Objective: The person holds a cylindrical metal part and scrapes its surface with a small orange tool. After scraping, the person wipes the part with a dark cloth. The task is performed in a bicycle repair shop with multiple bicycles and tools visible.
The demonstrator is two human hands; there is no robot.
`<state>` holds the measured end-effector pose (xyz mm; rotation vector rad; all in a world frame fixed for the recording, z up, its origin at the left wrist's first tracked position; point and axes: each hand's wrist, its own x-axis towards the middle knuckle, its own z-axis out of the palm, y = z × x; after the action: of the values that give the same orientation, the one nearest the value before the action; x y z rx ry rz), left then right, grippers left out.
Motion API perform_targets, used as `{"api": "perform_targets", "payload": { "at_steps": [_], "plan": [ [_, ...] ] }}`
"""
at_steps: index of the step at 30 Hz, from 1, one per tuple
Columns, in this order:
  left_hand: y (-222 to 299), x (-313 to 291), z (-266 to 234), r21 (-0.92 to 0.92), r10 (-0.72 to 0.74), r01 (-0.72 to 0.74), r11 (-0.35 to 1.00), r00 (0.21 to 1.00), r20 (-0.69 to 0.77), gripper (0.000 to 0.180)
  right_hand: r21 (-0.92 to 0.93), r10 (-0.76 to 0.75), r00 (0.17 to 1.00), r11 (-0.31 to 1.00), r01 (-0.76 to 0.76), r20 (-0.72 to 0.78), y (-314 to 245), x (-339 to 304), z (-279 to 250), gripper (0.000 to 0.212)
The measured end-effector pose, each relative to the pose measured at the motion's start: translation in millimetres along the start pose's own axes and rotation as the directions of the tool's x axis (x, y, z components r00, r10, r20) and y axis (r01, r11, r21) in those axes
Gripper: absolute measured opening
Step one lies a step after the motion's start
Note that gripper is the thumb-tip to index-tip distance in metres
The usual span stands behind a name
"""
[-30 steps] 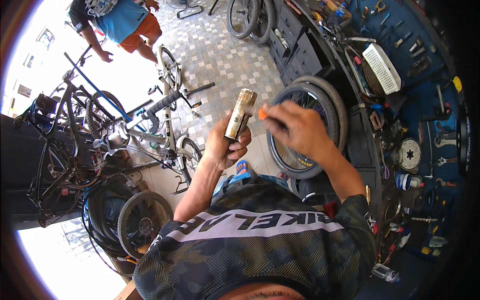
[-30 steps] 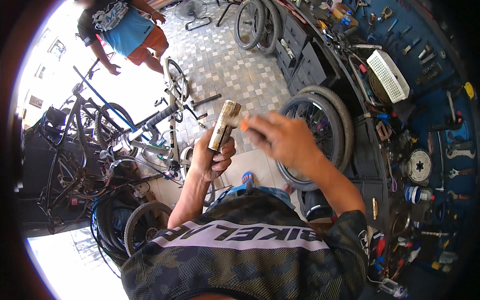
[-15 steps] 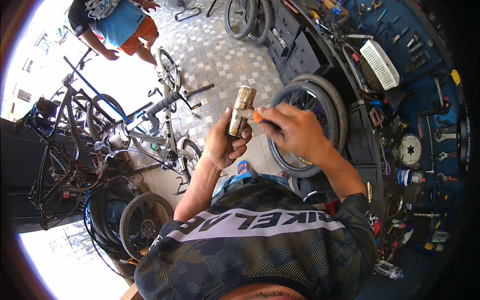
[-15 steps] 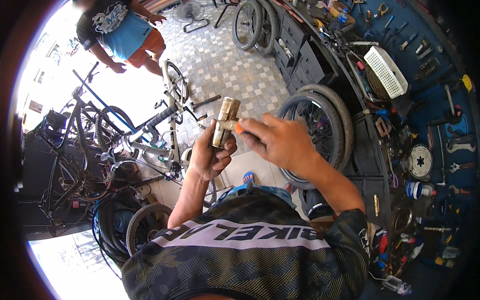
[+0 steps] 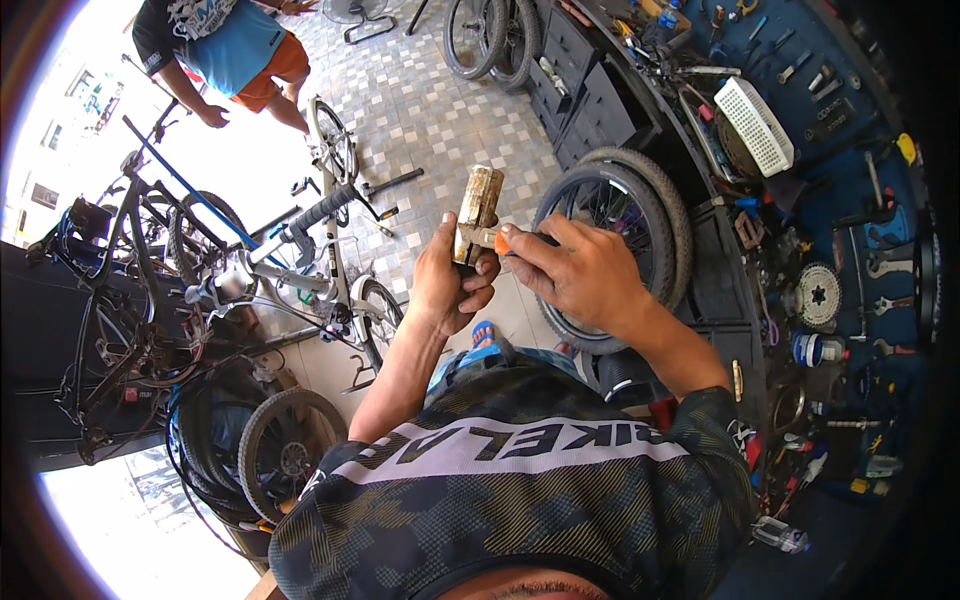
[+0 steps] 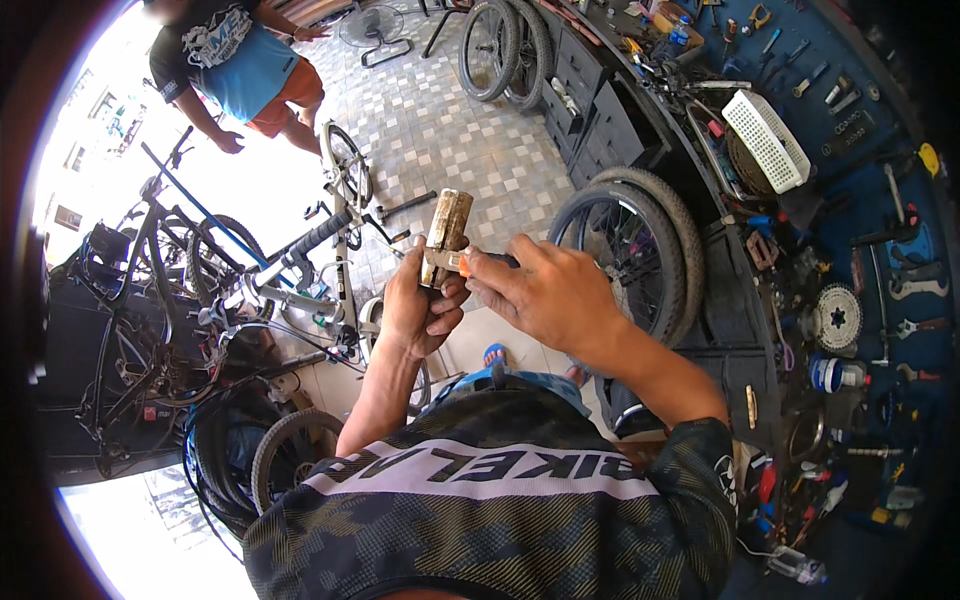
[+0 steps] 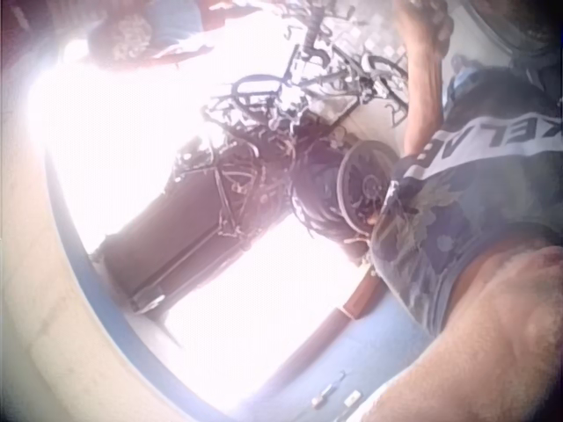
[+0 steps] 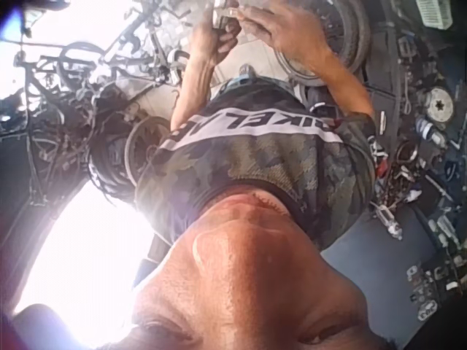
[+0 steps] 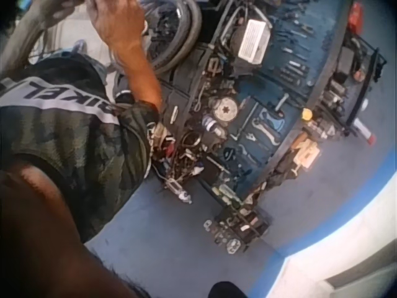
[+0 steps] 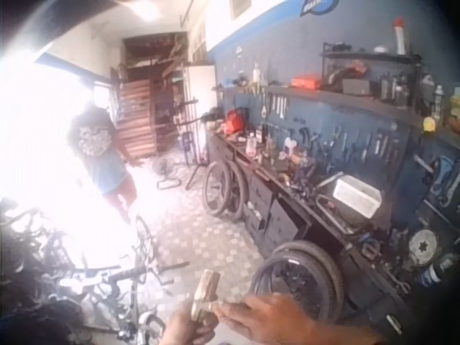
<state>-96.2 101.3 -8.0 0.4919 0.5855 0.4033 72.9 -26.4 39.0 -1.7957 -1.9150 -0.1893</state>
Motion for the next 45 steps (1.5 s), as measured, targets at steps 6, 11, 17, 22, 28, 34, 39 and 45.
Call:
{"api": "perform_targets", "payload": {
  "at_steps": [6, 11, 17, 22, 28, 34, 39, 45],
  "plan": [
    [1.8, 1.3, 0.0, -0.055, -0.028, 0.029, 0.998, 0.999, 0.018, 0.051, 0.047, 0.001, 1.000, 0.999, -0.001, -0.011, 11.6, 2.0, 10.3, 0.033],
    [1.0, 3.7, -4.6, -0.092, -0.034, 0.038, 0.995, 0.998, 0.046, 0.049, 0.062, 0.007, 1.000, 0.998, -0.007, 0.002, 17.7, 4.0, 14.4, 0.034],
    [6.6, 2.6, 1.8, -0.099, -0.024, 0.028, 0.995, 0.999, 0.044, 0.047, 0.058, -0.030, 0.999, 0.998, 0.032, -0.034, 25.0, 7.4, 17.5, 0.035],
    [9.8, 0.1, 2.2, -0.111, -0.002, 0.012, 0.994, 0.996, 0.090, 0.052, 0.559, 0.178, 0.980, 0.806, -0.195, 0.085, 23.4, 11.9, 6.8, 0.032],
    [12.7, -0.6, 4.7, -0.059, 0.020, -0.014, 0.998, 0.995, 0.097, 0.058, 0.436, 0.213, 0.977, 0.878, -0.196, 0.010, 31.8, 18.9, -1.7, 0.030],
    [10.6, -0.8, 6.5, -0.015, 0.025, -0.024, 1.000, 0.994, 0.105, 0.058, 0.362, 0.216, 0.974, 0.904, -0.228, 0.072, 33.4, 24.8, -1.1, 0.031],
    [9.0, -0.3, 8.3, 0.016, 0.025, -0.027, 1.000, 0.996, 0.088, 0.058, 0.506, 0.316, 0.874, 0.720, -0.475, 0.370, 42.1, 32.5, -5.7, 0.035],
    [7.3, 0.4, 6.7, 0.013, 0.003, -0.004, 1.000, 0.998, 0.069, 0.058, 0.452, 0.278, 0.923, 0.810, -0.374, 0.266, 52.4, 34.1, 1.9, 0.036]
  ]
}}
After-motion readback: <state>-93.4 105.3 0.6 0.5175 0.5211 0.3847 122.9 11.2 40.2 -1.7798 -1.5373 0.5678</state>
